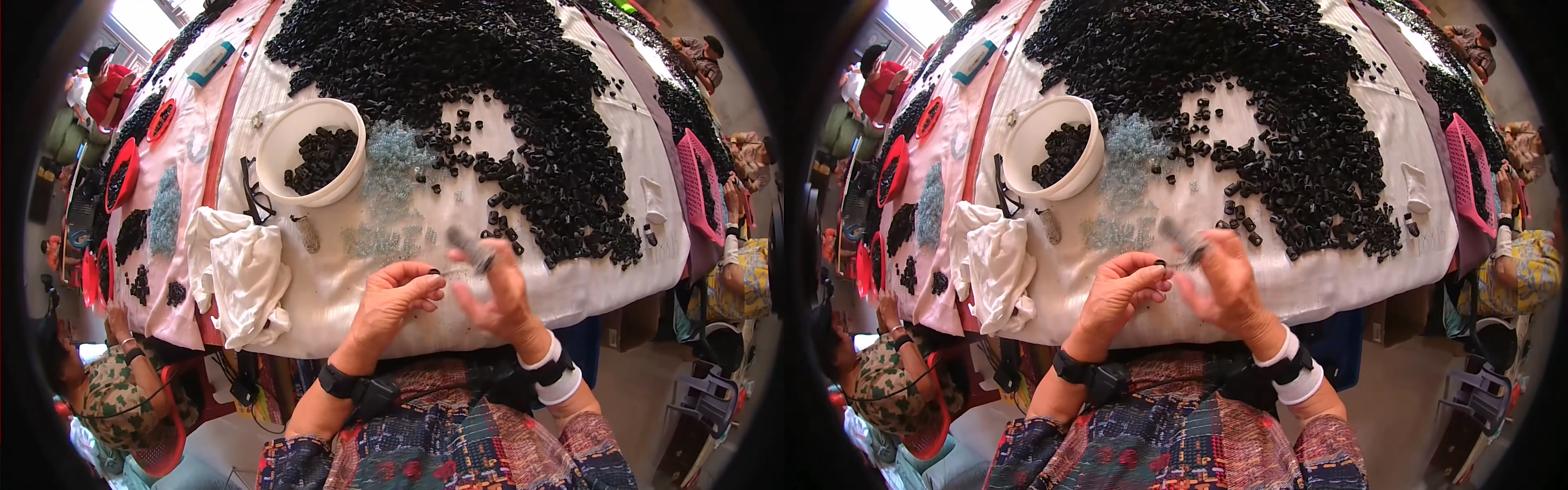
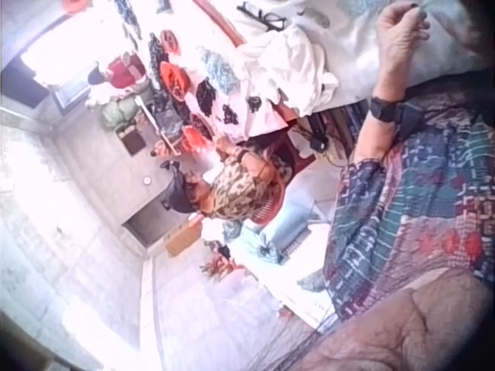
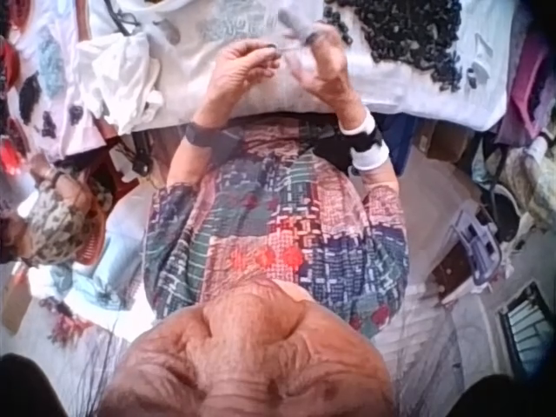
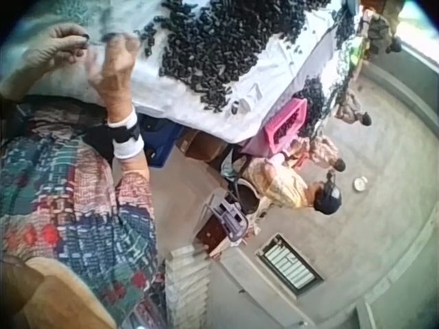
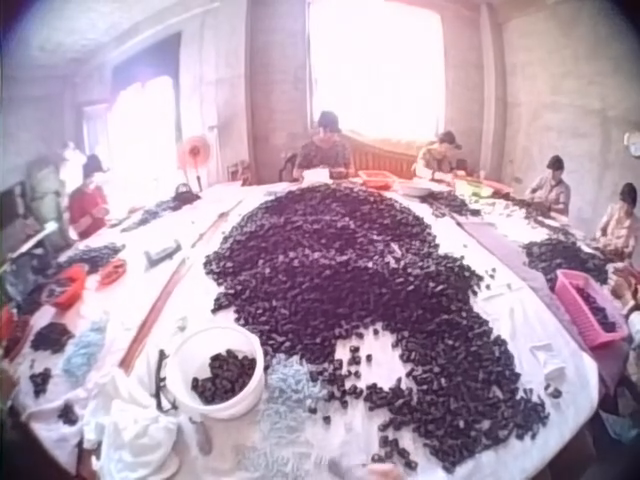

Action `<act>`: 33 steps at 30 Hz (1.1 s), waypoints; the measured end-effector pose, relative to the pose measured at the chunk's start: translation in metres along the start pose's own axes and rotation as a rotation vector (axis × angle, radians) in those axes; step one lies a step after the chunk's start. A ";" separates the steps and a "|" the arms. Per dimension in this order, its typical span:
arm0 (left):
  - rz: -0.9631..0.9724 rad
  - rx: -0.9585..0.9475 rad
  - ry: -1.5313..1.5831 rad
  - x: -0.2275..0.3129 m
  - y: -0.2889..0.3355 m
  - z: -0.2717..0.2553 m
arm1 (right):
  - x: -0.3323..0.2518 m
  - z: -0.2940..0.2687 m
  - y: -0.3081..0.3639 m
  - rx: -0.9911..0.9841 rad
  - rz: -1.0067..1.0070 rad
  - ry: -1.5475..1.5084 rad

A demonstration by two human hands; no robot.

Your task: Sorting and arranging small black plastic components for shoe production at a communal work table.

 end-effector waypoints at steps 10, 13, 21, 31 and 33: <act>0.042 0.107 0.016 0.004 0.005 -0.017 | 0.028 0.035 -0.002 -0.086 0.088 0.467; 0.064 0.107 -0.015 0.005 0.006 -0.018 | 0.026 0.039 0.001 -0.061 0.041 0.436; 0.117 0.072 -0.125 0.013 0.007 -0.006 | 0.054 0.025 0.007 0.007 0.444 -0.221; 0.187 -0.005 -0.168 0.017 0.005 0.018 | 0.051 0.033 0.016 -0.002 0.749 -1.017; 0.194 -0.001 -0.158 0.017 0.005 0.018 | 0.053 0.033 0.020 0.016 0.747 -1.019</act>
Point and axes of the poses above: each hand's wrist, its own y-axis away from the middle knuckle, its own z-axis out of the palm, x = y × z, the point moved 10 cm from there along -y, towards the middle knuckle, and after that the axes turned 5 degrees about z, right-handed, at the moved point
